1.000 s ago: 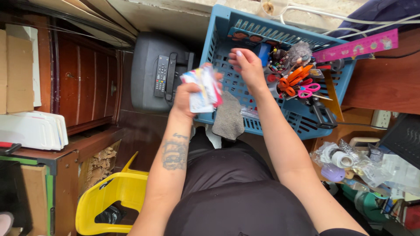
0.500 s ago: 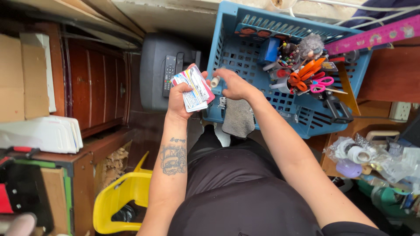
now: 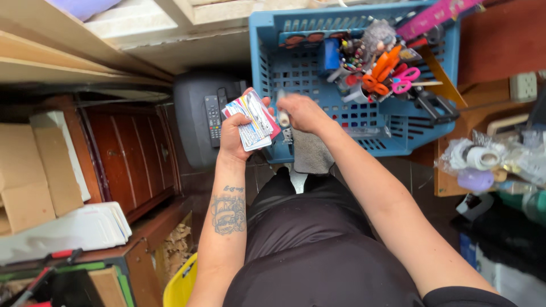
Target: The person sorts through various craft and office supplies in a plastic crate and on a desk, handling items like stickers, notebooks, pens, and scissors.
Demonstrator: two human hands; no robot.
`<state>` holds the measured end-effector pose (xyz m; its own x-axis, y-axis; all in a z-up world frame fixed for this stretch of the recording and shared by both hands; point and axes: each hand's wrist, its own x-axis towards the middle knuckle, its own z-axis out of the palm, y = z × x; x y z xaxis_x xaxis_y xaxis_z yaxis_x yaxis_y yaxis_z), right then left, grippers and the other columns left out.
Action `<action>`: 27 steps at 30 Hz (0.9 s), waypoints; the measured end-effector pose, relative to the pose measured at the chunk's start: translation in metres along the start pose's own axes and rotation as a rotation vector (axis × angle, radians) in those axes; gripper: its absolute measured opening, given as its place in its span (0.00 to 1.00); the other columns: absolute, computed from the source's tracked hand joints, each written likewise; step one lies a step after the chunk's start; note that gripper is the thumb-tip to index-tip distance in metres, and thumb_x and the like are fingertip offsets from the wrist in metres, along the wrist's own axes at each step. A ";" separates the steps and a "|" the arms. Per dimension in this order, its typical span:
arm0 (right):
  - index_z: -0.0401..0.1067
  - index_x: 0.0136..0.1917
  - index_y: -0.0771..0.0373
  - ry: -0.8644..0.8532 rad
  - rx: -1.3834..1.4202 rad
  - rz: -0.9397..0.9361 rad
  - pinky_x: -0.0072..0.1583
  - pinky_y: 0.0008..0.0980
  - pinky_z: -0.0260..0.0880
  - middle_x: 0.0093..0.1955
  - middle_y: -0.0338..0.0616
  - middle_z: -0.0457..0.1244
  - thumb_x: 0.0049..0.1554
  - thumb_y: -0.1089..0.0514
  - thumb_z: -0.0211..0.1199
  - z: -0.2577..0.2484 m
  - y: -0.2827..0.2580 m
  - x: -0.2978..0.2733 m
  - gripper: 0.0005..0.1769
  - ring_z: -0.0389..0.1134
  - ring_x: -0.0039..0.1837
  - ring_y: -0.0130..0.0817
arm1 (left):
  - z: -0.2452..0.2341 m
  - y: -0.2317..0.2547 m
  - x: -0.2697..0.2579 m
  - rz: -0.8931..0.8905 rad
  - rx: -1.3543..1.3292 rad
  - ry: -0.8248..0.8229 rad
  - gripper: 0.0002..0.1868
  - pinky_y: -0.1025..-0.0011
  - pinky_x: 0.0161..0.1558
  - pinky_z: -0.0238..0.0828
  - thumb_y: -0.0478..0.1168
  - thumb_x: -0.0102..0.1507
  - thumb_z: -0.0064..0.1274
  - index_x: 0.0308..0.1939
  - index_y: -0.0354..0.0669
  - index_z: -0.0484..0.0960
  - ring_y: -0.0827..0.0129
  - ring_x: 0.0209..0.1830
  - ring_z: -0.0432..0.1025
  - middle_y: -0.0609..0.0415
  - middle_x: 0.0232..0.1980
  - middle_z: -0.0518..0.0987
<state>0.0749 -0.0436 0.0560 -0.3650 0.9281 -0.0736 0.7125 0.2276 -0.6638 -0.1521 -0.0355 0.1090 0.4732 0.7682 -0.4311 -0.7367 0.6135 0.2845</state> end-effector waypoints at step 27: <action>0.59 0.66 0.56 1.459 1.462 0.623 0.48 0.31 0.68 0.57 0.45 0.65 0.62 0.66 0.60 0.100 0.076 -0.436 0.21 0.68 0.51 0.32 | -0.081 -0.287 -0.152 -0.513 0.046 0.025 0.44 0.45 0.64 0.71 0.30 0.51 0.47 0.75 0.33 0.61 0.42 0.62 0.73 0.32 0.70 0.71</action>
<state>0.2280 -0.4602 -0.0369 0.7754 0.4416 -0.4514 -0.5805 0.2174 -0.7847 -0.0517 -0.3434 0.0239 0.7560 0.3618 -0.5454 -0.3902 0.9182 0.0682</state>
